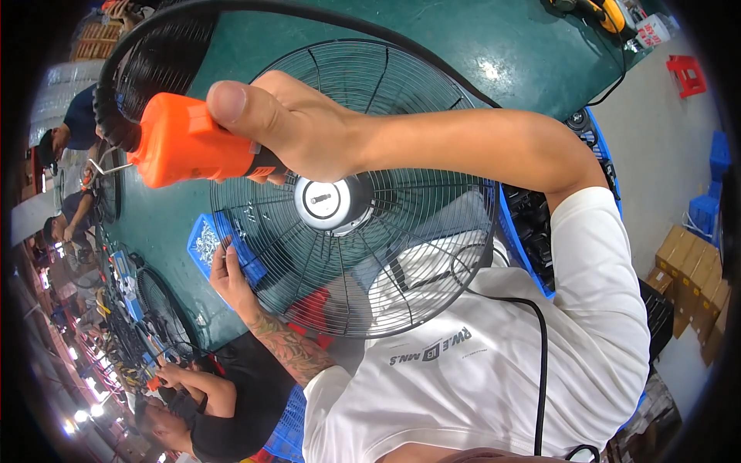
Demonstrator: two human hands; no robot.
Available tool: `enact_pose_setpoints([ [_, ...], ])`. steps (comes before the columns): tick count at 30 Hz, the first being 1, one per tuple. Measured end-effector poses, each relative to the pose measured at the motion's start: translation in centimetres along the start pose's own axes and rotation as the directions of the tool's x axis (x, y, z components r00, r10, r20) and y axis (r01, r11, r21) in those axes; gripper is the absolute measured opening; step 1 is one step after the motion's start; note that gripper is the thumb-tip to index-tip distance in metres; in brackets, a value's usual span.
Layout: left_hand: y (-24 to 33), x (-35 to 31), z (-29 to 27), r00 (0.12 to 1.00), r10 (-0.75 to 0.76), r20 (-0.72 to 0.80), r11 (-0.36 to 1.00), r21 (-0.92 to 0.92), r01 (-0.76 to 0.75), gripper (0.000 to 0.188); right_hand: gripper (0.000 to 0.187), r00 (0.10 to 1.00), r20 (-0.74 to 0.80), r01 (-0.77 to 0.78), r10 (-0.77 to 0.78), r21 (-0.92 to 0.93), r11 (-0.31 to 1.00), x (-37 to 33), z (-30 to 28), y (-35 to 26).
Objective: Assembling the motor and guard components of an industrial fan using an electric screwdriver.
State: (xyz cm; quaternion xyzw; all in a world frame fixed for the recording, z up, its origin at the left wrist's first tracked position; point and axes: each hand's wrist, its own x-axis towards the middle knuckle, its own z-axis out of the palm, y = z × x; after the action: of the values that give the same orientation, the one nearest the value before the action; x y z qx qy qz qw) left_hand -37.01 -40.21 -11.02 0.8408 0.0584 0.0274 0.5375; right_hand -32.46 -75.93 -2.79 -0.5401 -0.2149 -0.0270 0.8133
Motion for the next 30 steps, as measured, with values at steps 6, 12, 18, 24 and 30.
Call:
enact_pose_setpoints([
  [6,-0.3,0.1,-0.1,1.000,0.015,0.006,1.000,0.007,-0.015,0.028,0.097,0.996,0.083,-0.026,0.033,-0.077,0.997,-0.1,-0.2,-1.4],
  [12,0.7,0.2,-0.3,0.992,0.092,-0.084,0.984,0.162,-0.077,0.032,0.096,1.000,0.003,0.030,-0.030,0.003,1.000,-0.1,-0.8,-3.1],
  [18,12.3,-0.8,3.6,0.925,0.377,0.034,0.765,0.552,-0.332,0.018,0.080,0.977,-0.142,0.182,-0.157,0.190,0.965,0.1,-5.4,-7.1],
  [24,21.0,-1.6,16.5,0.636,0.318,0.703,0.392,0.514,-0.763,0.023,0.089,0.925,-0.314,0.306,-0.215,0.279,0.910,-1.7,-8.3,-9.3],
  [30,20.3,1.2,20.9,0.608,-0.077,0.790,0.113,0.613,-0.782,0.027,0.107,0.944,-0.297,0.274,-0.141,0.472,0.838,-5.8,-9.9,-8.4],
])
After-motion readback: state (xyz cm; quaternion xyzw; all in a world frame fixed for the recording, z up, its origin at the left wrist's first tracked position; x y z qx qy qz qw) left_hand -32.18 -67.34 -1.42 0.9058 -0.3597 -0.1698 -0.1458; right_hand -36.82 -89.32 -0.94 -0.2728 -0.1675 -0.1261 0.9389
